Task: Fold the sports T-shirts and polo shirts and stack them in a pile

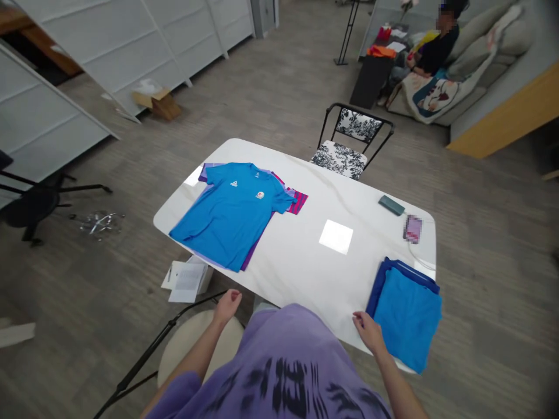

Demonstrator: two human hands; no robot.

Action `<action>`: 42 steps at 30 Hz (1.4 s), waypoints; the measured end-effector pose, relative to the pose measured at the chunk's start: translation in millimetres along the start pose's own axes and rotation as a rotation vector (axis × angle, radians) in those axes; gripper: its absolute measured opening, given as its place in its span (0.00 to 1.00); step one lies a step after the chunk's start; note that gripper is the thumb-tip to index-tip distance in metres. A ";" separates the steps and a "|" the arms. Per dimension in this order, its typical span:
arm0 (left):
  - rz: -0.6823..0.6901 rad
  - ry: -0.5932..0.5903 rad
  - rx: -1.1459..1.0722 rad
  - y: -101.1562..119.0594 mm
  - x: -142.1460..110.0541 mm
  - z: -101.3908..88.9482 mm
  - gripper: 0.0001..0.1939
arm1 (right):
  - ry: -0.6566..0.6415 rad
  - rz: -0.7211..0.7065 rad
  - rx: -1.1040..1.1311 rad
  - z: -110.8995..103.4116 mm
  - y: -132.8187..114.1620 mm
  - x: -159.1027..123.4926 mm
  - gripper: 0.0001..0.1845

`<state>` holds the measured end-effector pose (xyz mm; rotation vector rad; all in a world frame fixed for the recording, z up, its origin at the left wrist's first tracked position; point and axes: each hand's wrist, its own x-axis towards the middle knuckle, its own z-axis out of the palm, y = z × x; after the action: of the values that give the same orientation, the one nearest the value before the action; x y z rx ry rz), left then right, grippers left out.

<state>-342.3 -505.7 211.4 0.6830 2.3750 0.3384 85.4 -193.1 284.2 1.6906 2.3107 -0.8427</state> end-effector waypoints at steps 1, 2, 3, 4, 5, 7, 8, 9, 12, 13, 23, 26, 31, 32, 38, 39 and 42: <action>0.005 -0.013 -0.013 -7.2 24.1 -7.0 0.08 | -0.016 0.007 0.022 12.1 -24.4 -1.4 0.47; 0.014 -0.027 -0.021 -13.4 47.9 -14.2 0.09 | -0.032 0.017 0.042 26.4 -45.7 -5.9 0.44; 0.029 -0.041 -0.022 -18.5 70.8 -21.4 0.10 | -0.050 0.029 0.064 41.8 -64.1 -13.0 0.41; 0.047 -0.054 -0.018 -22.8 92.1 -28.5 0.12 | -0.068 0.044 0.085 57.2 -80.2 -21.9 0.36; 0.066 -0.066 -0.010 -26.5 111.6 -35.4 0.13 | -0.089 0.061 0.109 71.5 -94.5 -31.3 0.31; 0.091 -0.083 0.011 -33.4 144.7 -48.1 0.16 | -0.134 0.081 0.163 92.9 -119.9 -45.3 0.20; 0.100 -0.087 0.038 -37.0 158.2 -53.7 0.17 | -0.164 0.073 0.131 99.4 -131.7 -47.1 0.17; 0.110 -0.091 0.078 -41.1 169.9 -58.4 0.18 | -0.182 0.066 0.095 103.2 -143.5 -44.1 0.16; 0.167 -0.120 0.217 -56.8 194.9 -66.6 0.18 | -0.227 0.042 0.029 105.8 -178.8 -4.3 0.15; 0.198 -0.133 0.243 -63.1 200.3 -67.3 0.18 | -0.253 0.037 0.037 105.9 -190.6 17.8 0.14; 0.296 -0.220 0.105 -110.4 230.9 -65.6 0.13 | -0.302 -0.009 0.010 124.5 -303.4 323.6 0.13; 0.296 -0.243 0.050 -112.7 237.5 -69.5 0.15 | -0.185 0.009 0.024 130.4 -334.0 404.8 0.19; 0.291 -0.252 -0.039 -115.3 238.7 -76.8 0.18 | 0.026 0.074 0.062 139.2 -370.5 490.1 0.30; 0.287 -0.251 -0.055 -115.7 238.1 -78.3 0.18 | 0.057 0.101 0.064 140.8 -374.5 498.7 0.30; 0.200 -0.104 -0.389 -115.5 236.2 -98.5 0.11 | 0.142 0.233 0.020 142.2 -379.0 509.2 0.15; 0.194 -0.059 -0.435 -115.2 236.8 -104.6 0.10 | 0.149 0.232 0.014 140.7 -377.7 507.7 0.13; 0.167 0.054 -0.506 -114.0 241.8 -124.7 0.09 | 0.166 0.210 0.024 134.0 -372.0 502.6 0.10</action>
<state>-626.7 -475.8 138.8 0.6307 2.1515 0.9987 -457.6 77.0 81.1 2.0405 2.1765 -0.7158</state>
